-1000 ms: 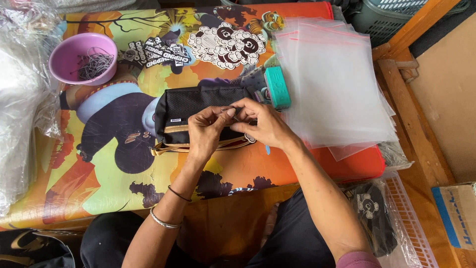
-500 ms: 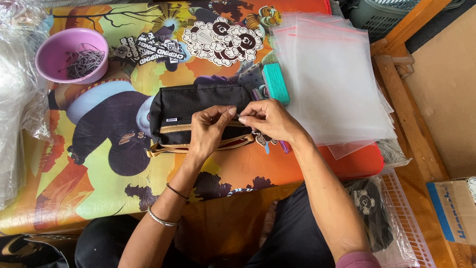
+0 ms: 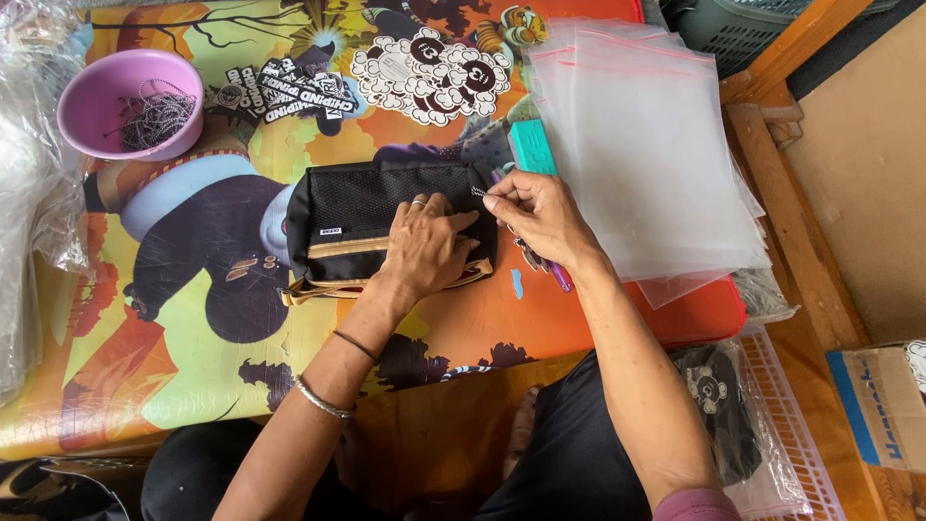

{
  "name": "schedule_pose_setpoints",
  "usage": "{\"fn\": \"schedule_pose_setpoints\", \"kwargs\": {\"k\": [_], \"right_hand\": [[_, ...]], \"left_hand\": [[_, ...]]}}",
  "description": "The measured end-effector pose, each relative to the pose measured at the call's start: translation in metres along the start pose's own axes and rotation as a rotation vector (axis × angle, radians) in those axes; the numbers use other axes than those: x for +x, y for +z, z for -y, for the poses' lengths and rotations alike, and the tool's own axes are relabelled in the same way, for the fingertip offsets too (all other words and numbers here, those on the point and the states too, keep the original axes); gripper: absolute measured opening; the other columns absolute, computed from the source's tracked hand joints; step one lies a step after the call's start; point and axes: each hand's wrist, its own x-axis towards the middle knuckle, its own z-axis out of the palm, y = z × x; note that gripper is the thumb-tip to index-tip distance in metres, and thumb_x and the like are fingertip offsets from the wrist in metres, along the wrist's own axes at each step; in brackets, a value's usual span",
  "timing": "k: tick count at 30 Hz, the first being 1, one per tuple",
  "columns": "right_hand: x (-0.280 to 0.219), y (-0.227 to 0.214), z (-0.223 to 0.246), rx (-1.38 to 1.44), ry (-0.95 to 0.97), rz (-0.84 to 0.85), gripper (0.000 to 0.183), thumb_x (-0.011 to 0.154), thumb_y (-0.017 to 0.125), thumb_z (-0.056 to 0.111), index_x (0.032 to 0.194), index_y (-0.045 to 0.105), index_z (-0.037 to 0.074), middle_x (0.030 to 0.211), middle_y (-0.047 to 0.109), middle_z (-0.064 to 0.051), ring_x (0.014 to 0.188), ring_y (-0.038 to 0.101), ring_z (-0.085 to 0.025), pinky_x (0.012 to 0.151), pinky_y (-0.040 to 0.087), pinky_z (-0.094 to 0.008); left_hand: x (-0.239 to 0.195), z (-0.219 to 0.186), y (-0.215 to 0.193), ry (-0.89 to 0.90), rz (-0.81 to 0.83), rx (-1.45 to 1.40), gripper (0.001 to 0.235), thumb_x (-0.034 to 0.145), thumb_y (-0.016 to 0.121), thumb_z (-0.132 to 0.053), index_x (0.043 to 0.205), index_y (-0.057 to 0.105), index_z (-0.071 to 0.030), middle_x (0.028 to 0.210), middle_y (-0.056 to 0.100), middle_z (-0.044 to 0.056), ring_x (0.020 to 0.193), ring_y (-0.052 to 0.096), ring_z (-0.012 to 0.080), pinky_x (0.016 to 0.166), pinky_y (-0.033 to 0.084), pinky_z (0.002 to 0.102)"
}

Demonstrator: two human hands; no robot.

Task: The person cleans a black pouch with a toothbrush, then attaches a chain and a bear-shaped charm to the zipper. Finally, the person places the decorated pouch into a clear plastic bag.

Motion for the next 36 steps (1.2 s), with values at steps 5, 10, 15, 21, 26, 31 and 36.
{"fn": "schedule_pose_setpoints", "kwargs": {"k": [5, 10, 15, 21, 26, 31, 36], "right_hand": [[-0.001, 0.003, 0.001, -0.005, 0.0, -0.009, 0.009, 0.094, 0.069, 0.008, 0.099, 0.074, 0.003, 0.067, 0.069, -0.009, 0.051, 0.057, -0.007, 0.047, 0.047, -0.02], [0.001, 0.004, -0.001, 0.061, -0.018, -0.044, 0.01, 0.094, 0.07, 0.01, 0.1, 0.074, 0.003, 0.067, 0.069, -0.01, 0.049, 0.056, -0.007, 0.044, 0.047, -0.019], [0.002, 0.003, -0.003, 0.068, -0.088, -0.121, 0.012, 0.097, 0.071, 0.013, 0.104, 0.074, 0.004, 0.07, 0.07, -0.01, 0.057, 0.062, -0.006, 0.05, 0.051, -0.02], [-0.003, 0.009, 0.001, -0.012, -0.109, -0.122, 0.011, 0.096, 0.071, 0.013, 0.102, 0.074, 0.004, 0.069, 0.069, -0.009, 0.056, 0.062, -0.008, 0.05, 0.053, -0.022], [-0.01, 0.013, 0.019, -0.169, -0.151, -0.115, 0.01, 0.099, 0.07, 0.017, 0.104, 0.074, 0.01, 0.074, 0.073, -0.007, 0.057, 0.063, -0.012, 0.052, 0.052, -0.026], [-0.024, 0.033, 0.057, -0.291, -0.134, 0.181, 0.01, 0.097, 0.062, 0.014, 0.101, 0.068, 0.007, 0.092, 0.077, -0.02, 0.086, 0.074, -0.043, 0.07, 0.056, -0.053], [-0.023, 0.044, 0.057, -0.431, -0.047, 0.354, 0.01, 0.097, 0.058, 0.013, 0.097, 0.061, 0.004, 0.104, 0.075, -0.029, 0.11, 0.068, -0.047, 0.092, 0.053, -0.059]], "left_hand": [[0.004, 0.007, 0.004, 0.018, 0.016, -0.086, 0.027, 0.084, 0.076, -0.035, 0.109, 0.073, -0.025, 0.099, 0.065, 0.006, 0.104, 0.063, 0.0288, 0.091, 0.043, 0.04], [-0.005, 0.013, 0.004, 0.024, -0.044, -0.257, 0.026, 0.083, 0.079, -0.031, 0.105, 0.067, -0.027, 0.095, 0.069, 0.0, 0.102, 0.067, 0.0249, 0.091, 0.043, 0.038], [-0.017, 0.017, 0.0, 0.059, -0.126, -0.501, 0.017, 0.089, 0.078, -0.026, 0.104, 0.07, -0.023, 0.092, 0.073, 0.001, 0.099, 0.068, 0.0257, 0.09, 0.043, 0.036], [-0.027, 0.023, -0.015, 0.108, -0.108, -0.561, 0.014, 0.088, 0.078, -0.022, 0.1, 0.072, -0.021, 0.09, 0.076, 0.002, 0.097, 0.069, 0.0254, 0.09, 0.042, 0.036], [-0.038, 0.034, -0.028, 0.163, -0.036, -0.558, 0.013, 0.085, 0.076, -0.016, 0.098, 0.071, -0.017, 0.088, 0.076, 0.006, 0.097, 0.07, 0.0315, 0.091, 0.046, 0.041], [-0.056, 0.033, -0.054, 0.194, 0.014, -0.54, 0.013, 0.082, 0.073, -0.012, 0.095, 0.07, -0.014, 0.087, 0.076, 0.01, 0.096, 0.071, 0.0357, 0.091, 0.048, 0.045], [-0.065, 0.045, -0.043, 0.194, 0.006, -0.565, 0.012, 0.086, 0.072, -0.016, 0.098, 0.07, -0.013, 0.091, 0.077, 0.009, 0.098, 0.072, 0.0335, 0.092, 0.049, 0.043]]}}
